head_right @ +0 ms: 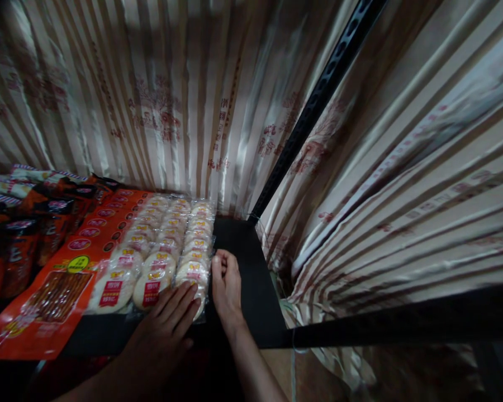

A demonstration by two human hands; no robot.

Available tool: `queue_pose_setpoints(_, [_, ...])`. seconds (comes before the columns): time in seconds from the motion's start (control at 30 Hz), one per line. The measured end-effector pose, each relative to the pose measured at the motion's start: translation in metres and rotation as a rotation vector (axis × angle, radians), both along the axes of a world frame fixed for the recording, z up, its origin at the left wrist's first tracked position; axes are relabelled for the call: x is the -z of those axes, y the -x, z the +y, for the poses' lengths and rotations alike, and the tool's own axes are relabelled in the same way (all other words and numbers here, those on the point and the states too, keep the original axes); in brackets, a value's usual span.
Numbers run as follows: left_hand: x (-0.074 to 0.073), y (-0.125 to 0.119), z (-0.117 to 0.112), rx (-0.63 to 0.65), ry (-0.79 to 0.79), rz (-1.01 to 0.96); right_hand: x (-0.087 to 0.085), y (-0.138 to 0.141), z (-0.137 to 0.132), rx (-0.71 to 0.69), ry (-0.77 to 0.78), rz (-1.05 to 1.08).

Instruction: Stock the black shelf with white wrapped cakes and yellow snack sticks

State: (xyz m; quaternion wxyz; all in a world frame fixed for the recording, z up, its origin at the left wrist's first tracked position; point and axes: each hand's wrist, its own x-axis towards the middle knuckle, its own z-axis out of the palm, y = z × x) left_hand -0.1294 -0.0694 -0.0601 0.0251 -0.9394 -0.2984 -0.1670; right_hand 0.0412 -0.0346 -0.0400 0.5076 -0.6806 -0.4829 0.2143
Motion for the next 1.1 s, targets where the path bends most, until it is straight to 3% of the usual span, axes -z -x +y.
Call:
queue_pose_setpoints(0.33, [0.004,0.003,0.003,0.014,-0.037,-0.014,0.004,-0.004,0.064,-0.154,0.062,-0.055])
queue_pose_setpoints(1.1, [0.0,0.005,0.007,0.034,-0.029,0.003,0.014,0.007,0.077,-0.18,0.085,-0.123])
